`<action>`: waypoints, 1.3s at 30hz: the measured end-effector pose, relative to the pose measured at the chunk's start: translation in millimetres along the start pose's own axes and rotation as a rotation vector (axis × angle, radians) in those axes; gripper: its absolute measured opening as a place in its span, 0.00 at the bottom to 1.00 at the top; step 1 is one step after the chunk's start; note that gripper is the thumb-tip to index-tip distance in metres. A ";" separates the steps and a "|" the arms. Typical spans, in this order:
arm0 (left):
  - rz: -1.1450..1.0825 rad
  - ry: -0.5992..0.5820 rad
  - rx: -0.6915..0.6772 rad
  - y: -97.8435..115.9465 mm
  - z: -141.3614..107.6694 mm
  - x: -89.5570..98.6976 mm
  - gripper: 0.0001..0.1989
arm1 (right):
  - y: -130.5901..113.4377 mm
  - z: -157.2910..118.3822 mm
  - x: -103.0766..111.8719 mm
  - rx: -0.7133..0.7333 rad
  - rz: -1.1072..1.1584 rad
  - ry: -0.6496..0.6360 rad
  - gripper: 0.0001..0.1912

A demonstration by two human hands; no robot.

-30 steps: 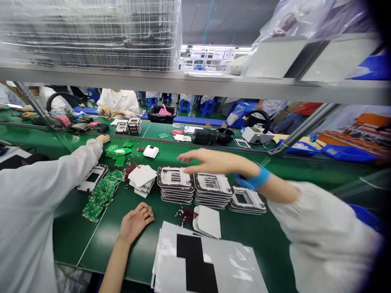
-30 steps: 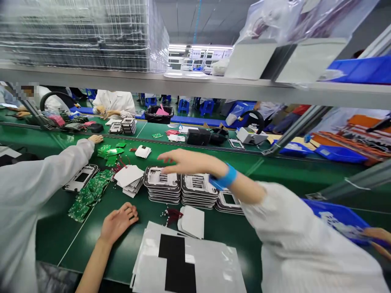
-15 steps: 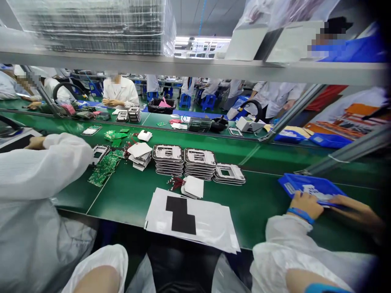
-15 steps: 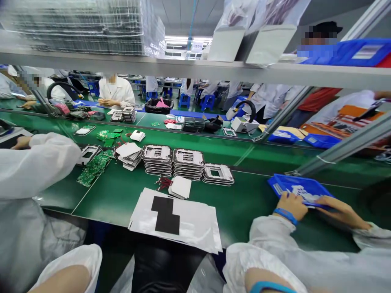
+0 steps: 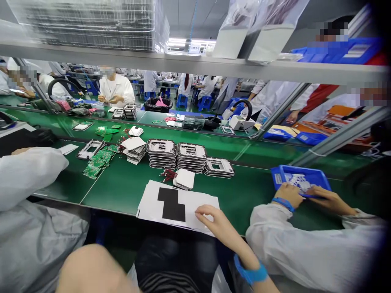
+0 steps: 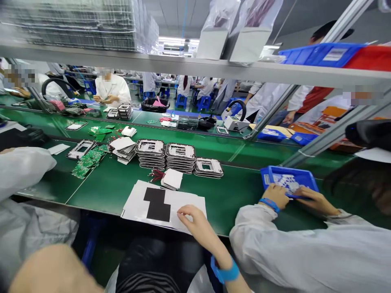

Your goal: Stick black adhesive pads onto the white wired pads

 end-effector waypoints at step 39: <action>0.332 0.442 0.523 -189.6 144.3 35.2 0.04 | 46.6 162.4 37.1 -0.074 -0.211 -0.161 0.30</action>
Point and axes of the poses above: each hand's wrist, its own z-axis towards the middle knuckle, its own x-axis out of the back of the hand, y = z × x, the point moved 1 cm from there along z, towards the middle knuckle, and after that the axes turned 5 degrees about -y, right-handed, at the moved point
